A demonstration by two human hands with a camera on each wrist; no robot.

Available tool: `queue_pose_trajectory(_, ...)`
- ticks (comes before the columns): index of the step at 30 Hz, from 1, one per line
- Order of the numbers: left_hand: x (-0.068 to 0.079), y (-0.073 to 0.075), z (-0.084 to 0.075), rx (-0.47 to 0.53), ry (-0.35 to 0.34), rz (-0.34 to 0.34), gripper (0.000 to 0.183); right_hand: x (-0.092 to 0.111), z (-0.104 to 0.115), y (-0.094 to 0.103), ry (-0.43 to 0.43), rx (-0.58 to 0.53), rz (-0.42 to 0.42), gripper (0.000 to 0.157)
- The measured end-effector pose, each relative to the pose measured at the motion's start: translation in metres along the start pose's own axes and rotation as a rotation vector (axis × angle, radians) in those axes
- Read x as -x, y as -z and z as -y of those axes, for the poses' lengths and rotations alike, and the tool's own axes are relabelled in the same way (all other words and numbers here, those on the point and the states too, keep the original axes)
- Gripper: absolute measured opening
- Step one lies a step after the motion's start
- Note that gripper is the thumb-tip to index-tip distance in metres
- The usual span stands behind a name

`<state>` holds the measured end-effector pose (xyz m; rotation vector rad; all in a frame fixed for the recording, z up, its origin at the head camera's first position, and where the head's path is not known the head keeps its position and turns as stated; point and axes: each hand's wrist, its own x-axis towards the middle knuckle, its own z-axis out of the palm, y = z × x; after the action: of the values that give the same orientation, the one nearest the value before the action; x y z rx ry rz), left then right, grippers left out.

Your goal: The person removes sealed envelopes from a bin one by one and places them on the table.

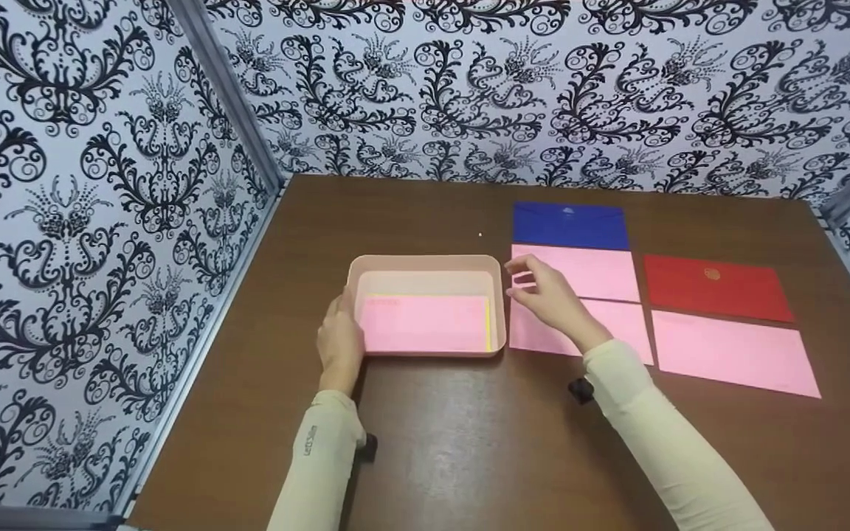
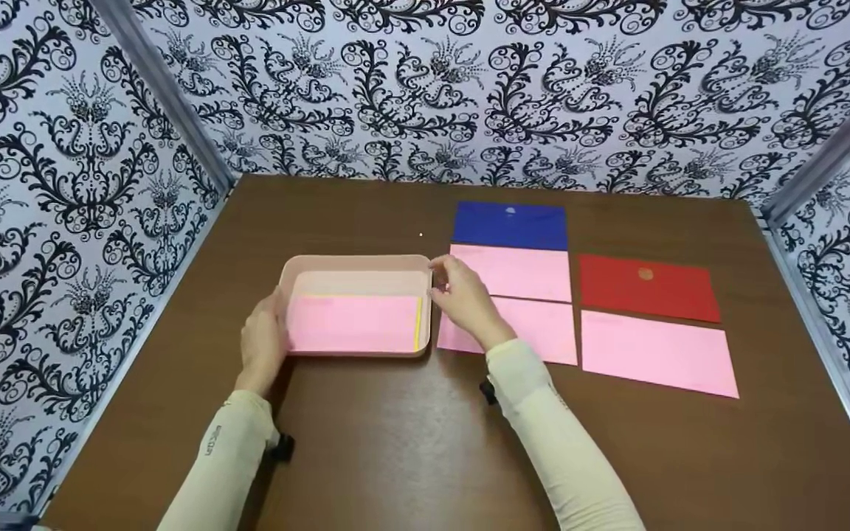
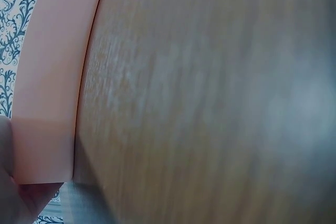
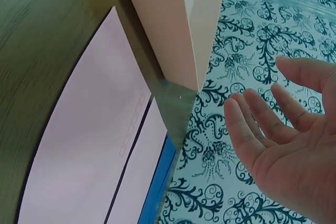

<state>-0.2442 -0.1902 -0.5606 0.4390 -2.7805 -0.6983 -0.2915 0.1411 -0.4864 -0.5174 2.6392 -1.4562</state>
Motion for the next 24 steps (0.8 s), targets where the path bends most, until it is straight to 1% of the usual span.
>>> queue_pose_trajectory(4,-0.001,0.000,0.001,0.016,0.009,0.009,0.054,-0.001,0.001,-0.006,0.004,0.015,0.015,0.039)
queue_pose_trajectory(11,-0.001,-0.001,0.001,0.011,-0.001,0.007,0.053,-0.003,-0.001,-0.015,0.043,0.040,0.035,0.039)
queue_pose_trajectory(18,0.000,-0.001,-0.001,0.013,0.004,0.014,0.053,-0.003,-0.001,-0.020,0.047,0.048,0.033,0.038)
queue_pose_trajectory(24,0.000,-0.001,0.000,0.005,0.000,-0.011,0.050,-0.003,0.000,-0.024,0.068,0.048,0.050,0.041)
